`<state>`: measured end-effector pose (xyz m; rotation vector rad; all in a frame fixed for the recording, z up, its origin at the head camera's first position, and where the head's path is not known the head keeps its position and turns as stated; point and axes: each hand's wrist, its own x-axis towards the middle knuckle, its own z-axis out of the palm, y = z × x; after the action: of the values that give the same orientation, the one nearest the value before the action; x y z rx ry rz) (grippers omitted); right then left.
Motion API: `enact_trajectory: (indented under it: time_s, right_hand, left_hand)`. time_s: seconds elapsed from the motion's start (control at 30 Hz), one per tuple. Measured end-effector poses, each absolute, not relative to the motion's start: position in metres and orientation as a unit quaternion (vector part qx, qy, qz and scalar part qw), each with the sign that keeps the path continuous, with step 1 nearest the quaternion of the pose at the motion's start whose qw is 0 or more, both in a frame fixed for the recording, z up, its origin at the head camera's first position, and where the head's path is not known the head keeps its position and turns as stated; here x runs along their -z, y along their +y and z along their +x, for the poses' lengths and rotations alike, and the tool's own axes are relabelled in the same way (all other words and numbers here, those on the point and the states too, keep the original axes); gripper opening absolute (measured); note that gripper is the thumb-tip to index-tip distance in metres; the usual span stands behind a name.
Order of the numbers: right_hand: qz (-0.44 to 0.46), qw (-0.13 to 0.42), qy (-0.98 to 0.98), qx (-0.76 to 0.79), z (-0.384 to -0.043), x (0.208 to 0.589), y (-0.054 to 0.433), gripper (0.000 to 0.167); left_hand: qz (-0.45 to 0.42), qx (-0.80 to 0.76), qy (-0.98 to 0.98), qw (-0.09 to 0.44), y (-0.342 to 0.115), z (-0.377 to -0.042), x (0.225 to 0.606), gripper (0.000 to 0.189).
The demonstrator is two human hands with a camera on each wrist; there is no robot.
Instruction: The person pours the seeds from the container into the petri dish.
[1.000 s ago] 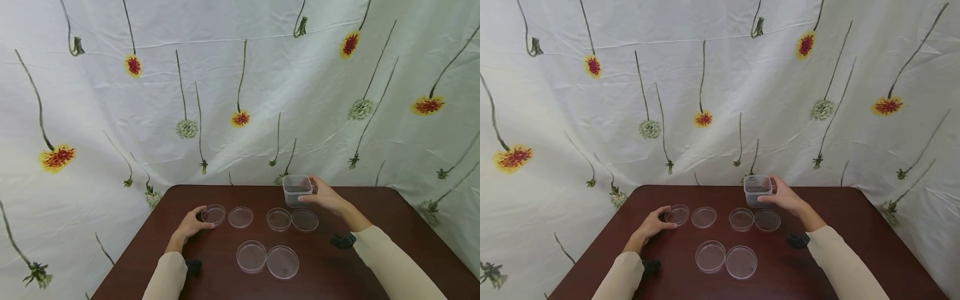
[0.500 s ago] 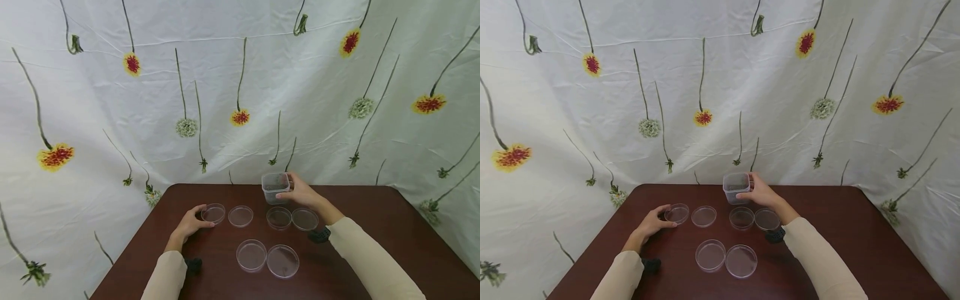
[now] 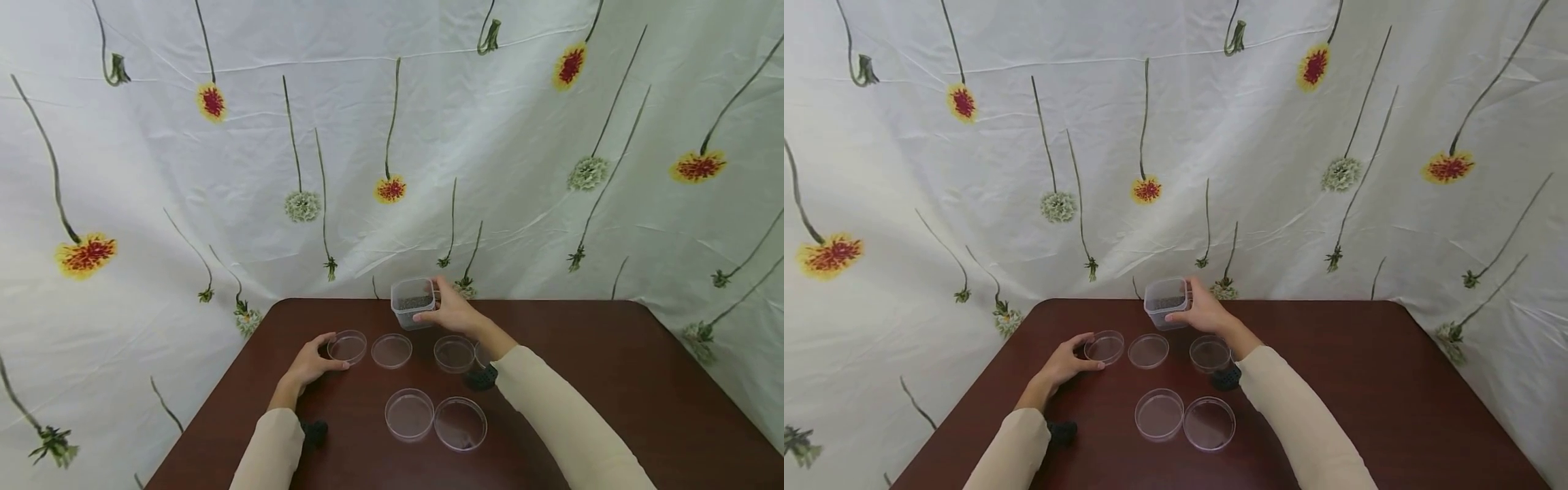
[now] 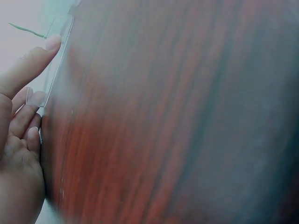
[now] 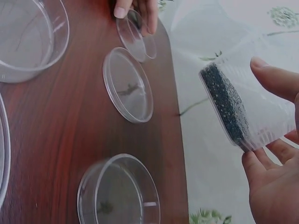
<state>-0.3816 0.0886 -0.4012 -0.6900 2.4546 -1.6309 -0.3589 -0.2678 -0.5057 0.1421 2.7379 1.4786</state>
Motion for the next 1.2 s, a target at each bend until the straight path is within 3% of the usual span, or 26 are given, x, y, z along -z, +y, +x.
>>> enact_trajectory:
  time_s: [0.47, 1.2]
  right_hand:
    - [-0.264, -0.027, 0.827, 0.496, -0.395, 0.418, 0.034, 0.087]
    - [-0.279, -0.084, 0.861, 0.417, -0.403, 0.437, -0.006, 0.086]
  left_hand:
    - [0.039, -0.478, 0.877, 0.014, -0.278, -0.354, 0.505, 0.089]
    - [0.051, -0.482, 0.875, 0.013, -0.271, -0.355, 0.502, 0.089]
